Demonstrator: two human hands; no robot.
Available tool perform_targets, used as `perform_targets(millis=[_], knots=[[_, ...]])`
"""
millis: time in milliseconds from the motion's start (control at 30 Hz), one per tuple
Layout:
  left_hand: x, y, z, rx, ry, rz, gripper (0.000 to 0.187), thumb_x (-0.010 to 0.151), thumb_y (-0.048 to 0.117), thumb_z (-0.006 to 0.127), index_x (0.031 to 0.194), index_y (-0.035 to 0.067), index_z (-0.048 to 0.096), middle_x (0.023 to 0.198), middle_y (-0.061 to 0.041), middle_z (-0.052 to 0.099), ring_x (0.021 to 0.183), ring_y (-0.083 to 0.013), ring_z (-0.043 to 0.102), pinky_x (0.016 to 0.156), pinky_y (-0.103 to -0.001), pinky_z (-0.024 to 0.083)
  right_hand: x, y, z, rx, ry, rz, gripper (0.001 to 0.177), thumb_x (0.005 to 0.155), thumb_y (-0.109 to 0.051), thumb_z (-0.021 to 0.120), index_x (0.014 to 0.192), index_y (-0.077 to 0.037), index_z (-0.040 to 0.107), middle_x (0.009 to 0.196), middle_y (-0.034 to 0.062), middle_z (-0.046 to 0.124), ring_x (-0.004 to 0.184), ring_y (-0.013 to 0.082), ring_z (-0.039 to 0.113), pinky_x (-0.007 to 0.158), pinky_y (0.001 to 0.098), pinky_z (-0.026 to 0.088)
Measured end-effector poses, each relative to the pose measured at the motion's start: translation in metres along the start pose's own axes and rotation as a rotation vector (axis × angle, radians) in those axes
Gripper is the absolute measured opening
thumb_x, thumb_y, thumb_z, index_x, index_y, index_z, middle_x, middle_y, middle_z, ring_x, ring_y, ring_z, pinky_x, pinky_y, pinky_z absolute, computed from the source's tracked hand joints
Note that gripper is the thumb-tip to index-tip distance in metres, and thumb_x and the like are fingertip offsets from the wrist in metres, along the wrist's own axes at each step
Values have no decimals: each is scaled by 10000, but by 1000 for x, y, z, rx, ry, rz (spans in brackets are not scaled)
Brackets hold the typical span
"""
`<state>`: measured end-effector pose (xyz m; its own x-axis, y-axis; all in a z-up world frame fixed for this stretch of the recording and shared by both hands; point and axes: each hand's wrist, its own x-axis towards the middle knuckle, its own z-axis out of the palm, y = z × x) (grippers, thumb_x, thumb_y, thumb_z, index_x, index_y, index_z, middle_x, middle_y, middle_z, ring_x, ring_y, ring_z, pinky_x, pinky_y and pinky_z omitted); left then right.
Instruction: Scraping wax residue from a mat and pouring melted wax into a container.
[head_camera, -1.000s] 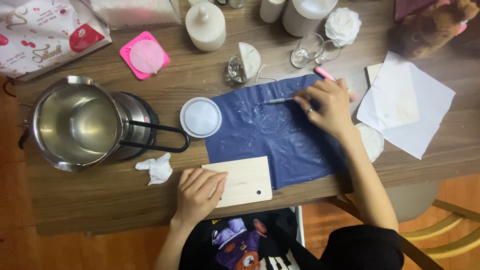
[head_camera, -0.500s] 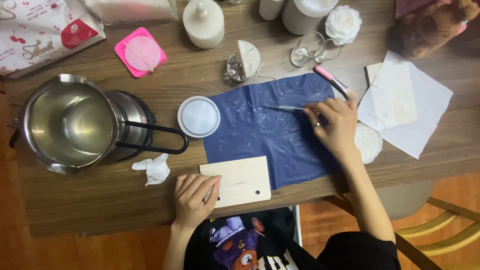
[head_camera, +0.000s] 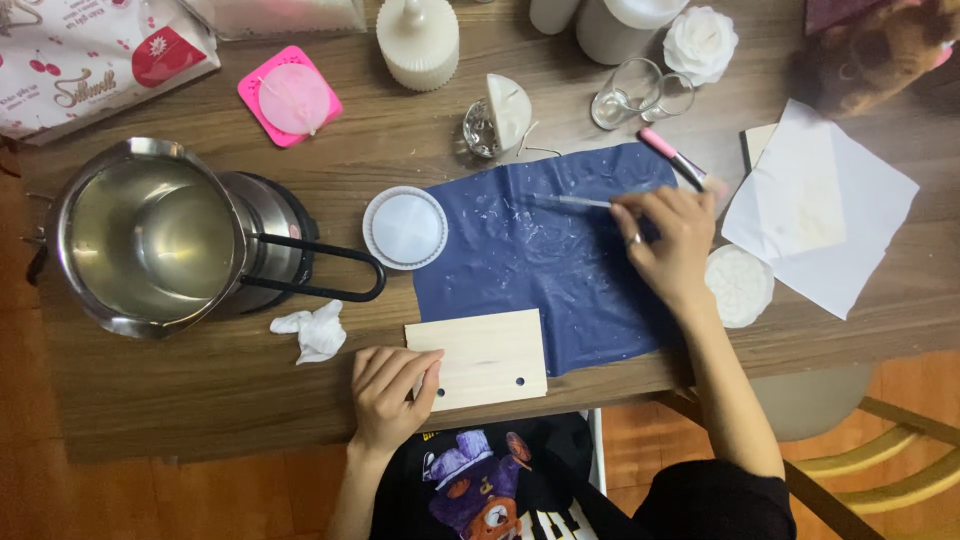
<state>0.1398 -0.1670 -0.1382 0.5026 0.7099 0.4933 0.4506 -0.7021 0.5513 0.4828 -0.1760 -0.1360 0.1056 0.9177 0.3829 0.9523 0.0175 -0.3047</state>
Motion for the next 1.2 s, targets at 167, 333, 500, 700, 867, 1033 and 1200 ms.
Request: perform_targets(millis=[167, 333, 500, 700, 867, 1033, 1200], knots=[[-1, -1, 2, 1, -31, 18, 62, 846, 72, 625, 855, 116, 667, 774, 46, 654, 650, -142, 560, 684, -310, 353, 22, 5, 13, 75, -22, -44, 19, 946, -199, 674, 936, -190, 688, 850, -51, 618, 737, 165, 506, 759, 328, 290], [0, 0, -1, 13, -19, 19, 61, 855, 75, 614, 847, 114, 660, 773, 45, 656, 646, -142, 562, 668, -305, 352, 27, 9, 7, 18, -93, -111, 35, 936, -224, 691, 908, -203, 689, 772, -40, 552, 721, 181, 481, 754, 355, 299], [2, -3, 0, 23, -9, 69, 56, 830, 50, 647, 857, 94, 671, 759, 30, 655, 640, -143, 563, 650, -299, 361, 30, 13, -1, 42, -137, -78, 80, 926, -233, 670, 860, -191, 686, 781, -50, 591, 848, 187, 540, 767, 349, 285], [1, -2, 0, 14, -65, 55, 55, 856, 84, 614, 885, 110, 653, 781, 39, 644, 646, -161, 542, 657, -310, 352, 51, 2, 16, 161, -110, -107, 71, 931, -193, 660, 867, -164, 670, 829, -11, 630, 798, 183, 559, 980, 403, 335], [3, -1, -2, 12, -49, 61, 58, 851, 64, 606, 860, 89, 657, 765, 27, 649, 630, -155, 546, 633, -302, 346, 57, -5, 24, 151, -152, -199, 86, 910, -245, 683, 862, -174, 684, 733, -48, 566, 729, 195, 457, 784, 360, 282], [2, -4, -2, 4, -67, 61, 45, 857, 73, 602, 860, 90, 644, 773, 22, 640, 630, -167, 538, 636, -320, 353, 50, 13, 13, 175, -198, -215, 128, 903, -254, 675, 807, -173, 658, 767, -30, 598, 736, 182, 513, 872, 367, 307], [6, -2, -1, 11, -46, 84, 51, 848, 53, 611, 840, 84, 651, 761, 24, 647, 624, -156, 546, 634, -303, 363, 50, 6, 7, 219, -157, -138, 113, 883, -188, 724, 794, -156, 661, 748, -43, 591, 733, 178, 489, 781, 338, 316]])
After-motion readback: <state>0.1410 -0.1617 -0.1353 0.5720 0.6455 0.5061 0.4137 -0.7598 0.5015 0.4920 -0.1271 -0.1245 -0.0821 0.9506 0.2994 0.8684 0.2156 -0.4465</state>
